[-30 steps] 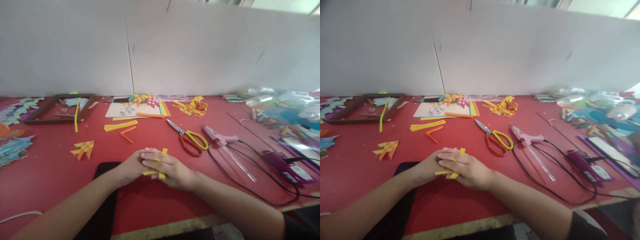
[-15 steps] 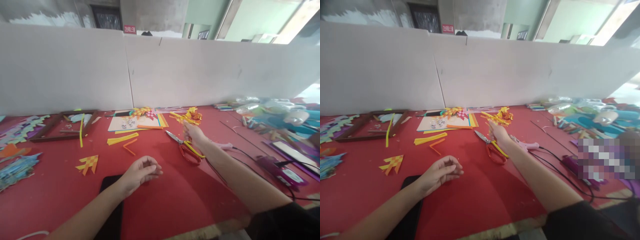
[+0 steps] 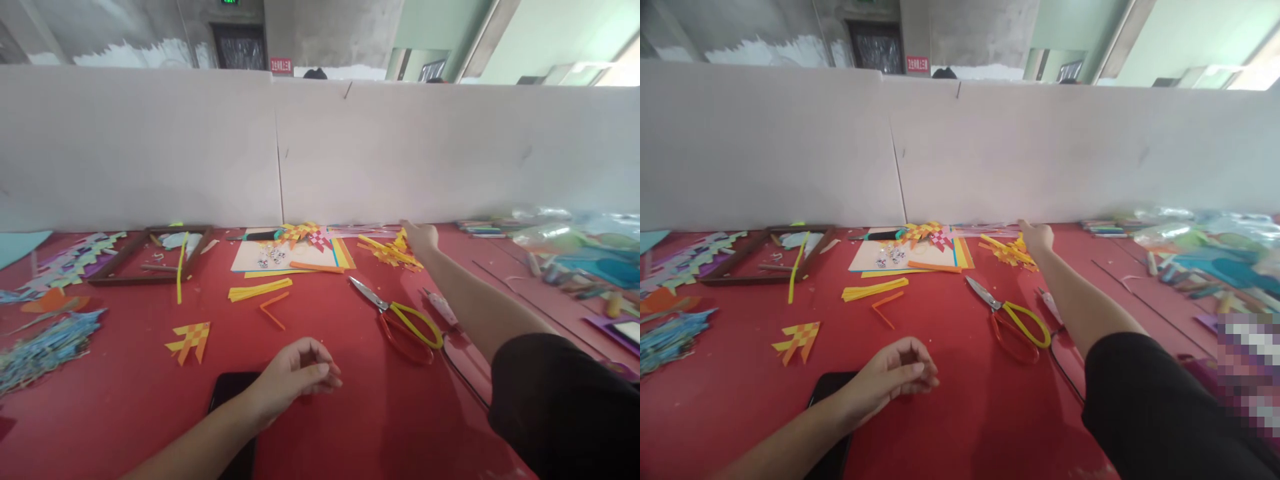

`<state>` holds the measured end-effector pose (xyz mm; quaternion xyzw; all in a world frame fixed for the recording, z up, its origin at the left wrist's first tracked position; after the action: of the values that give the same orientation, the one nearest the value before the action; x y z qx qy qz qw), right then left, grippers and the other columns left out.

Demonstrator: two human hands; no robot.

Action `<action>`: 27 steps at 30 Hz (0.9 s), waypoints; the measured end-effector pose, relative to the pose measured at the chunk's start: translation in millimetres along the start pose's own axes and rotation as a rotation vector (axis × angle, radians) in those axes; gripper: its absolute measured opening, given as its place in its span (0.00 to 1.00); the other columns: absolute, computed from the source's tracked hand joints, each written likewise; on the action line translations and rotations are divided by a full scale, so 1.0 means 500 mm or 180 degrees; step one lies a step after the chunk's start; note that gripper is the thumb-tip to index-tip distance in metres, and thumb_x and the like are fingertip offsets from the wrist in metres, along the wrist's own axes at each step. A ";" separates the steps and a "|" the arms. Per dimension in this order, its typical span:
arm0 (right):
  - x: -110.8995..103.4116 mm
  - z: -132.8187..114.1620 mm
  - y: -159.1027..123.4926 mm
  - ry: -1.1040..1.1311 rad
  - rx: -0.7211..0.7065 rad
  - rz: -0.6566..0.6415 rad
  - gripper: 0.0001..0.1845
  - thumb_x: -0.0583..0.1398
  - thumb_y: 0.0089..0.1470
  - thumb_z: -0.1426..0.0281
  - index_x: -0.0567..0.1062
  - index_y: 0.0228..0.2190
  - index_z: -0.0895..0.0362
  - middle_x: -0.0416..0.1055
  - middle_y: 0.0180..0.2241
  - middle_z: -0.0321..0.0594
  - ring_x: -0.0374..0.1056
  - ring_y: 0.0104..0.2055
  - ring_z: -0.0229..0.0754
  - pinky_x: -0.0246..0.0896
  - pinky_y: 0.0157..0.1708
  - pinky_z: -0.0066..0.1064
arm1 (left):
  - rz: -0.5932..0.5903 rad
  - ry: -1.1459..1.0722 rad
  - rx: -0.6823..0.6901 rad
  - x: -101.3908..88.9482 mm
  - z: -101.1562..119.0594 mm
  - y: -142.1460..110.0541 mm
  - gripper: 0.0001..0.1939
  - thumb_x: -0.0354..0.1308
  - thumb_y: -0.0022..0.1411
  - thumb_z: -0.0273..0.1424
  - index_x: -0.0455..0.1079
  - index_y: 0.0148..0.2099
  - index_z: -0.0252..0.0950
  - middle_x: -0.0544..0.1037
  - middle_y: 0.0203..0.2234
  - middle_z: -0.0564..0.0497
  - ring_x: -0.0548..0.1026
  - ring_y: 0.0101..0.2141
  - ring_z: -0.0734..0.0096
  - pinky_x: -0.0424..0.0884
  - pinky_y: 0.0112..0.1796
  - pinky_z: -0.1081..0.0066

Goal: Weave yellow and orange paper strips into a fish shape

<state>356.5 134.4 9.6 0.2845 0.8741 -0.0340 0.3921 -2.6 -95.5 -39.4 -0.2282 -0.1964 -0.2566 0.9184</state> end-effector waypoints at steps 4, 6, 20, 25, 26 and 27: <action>-0.002 0.018 0.023 -0.0567 0.0094 0.0144 0.18 0.59 0.62 0.63 0.72 0.50 0.59 0.69 0.52 0.46 0.70 0.49 0.47 0.69 0.48 0.42 | 0.0016 0.0233 0.0001 0.001 0.006 -0.004 0.22 0.71 0.49 0.44 0.68 0.35 0.35 0.79 0.33 0.48 0.79 0.35 0.68 0.70 0.39 0.68; -0.001 0.018 0.028 -0.0777 -0.0035 0.0045 0.18 0.59 0.62 0.63 0.71 0.51 0.58 0.69 0.52 0.46 0.70 0.49 0.46 0.69 0.47 0.43 | 0.0022 0.0325 0.0026 0.002 0.008 -0.006 0.22 0.71 0.49 0.44 0.67 0.35 0.35 0.80 0.33 0.48 0.78 0.35 0.68 0.69 0.39 0.68; -0.004 -0.102 -0.055 -0.1630 -0.1660 -0.0456 0.18 0.59 0.62 0.63 0.70 0.51 0.58 0.69 0.52 0.46 0.70 0.49 0.46 0.69 0.48 0.44 | 0.0340 0.0235 0.0407 0.004 0.021 -0.008 0.23 0.72 0.48 0.46 0.67 0.32 0.35 0.77 0.26 0.50 0.75 0.29 0.72 0.71 0.37 0.69; 0.108 -0.185 -0.163 -0.1728 -0.2534 -0.1211 0.17 0.58 0.63 0.63 0.71 0.51 0.57 0.69 0.52 0.45 0.70 0.49 0.45 0.69 0.48 0.43 | 0.0556 0.0297 0.0479 -0.010 0.018 -0.001 0.24 0.70 0.48 0.49 0.68 0.32 0.35 0.76 0.25 0.52 0.73 0.26 0.73 0.72 0.33 0.70; 0.126 -0.195 -0.183 -0.1733 -0.2636 -0.1291 0.18 0.59 0.63 0.63 0.70 0.51 0.57 0.69 0.52 0.45 0.70 0.49 0.45 0.69 0.47 0.44 | 0.0577 0.0300 0.0494 -0.012 0.019 -0.001 0.24 0.70 0.47 0.49 0.67 0.32 0.35 0.76 0.25 0.52 0.73 0.26 0.74 0.71 0.32 0.70; 0.141 -0.204 -0.201 -0.1745 -0.2697 -0.1348 0.17 0.59 0.63 0.63 0.70 0.51 0.57 0.69 0.52 0.45 0.70 0.49 0.45 0.69 0.47 0.44 | 0.0598 0.0304 0.0506 -0.013 0.019 -0.001 0.24 0.71 0.47 0.49 0.67 0.32 0.35 0.76 0.25 0.52 0.72 0.25 0.74 0.71 0.32 0.71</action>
<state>198.7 112.5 13.8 -0.0998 0.7153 0.1699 0.6704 -10.2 -88.3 -34.4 -0.1597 -0.1499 -0.1636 0.9619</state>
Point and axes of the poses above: each hand's wrist, its own y-axis towards the middle knuckle, its own x-axis out of the palm, z = x × y, the point moved 2 cm from there along y, towards the middle knuckle
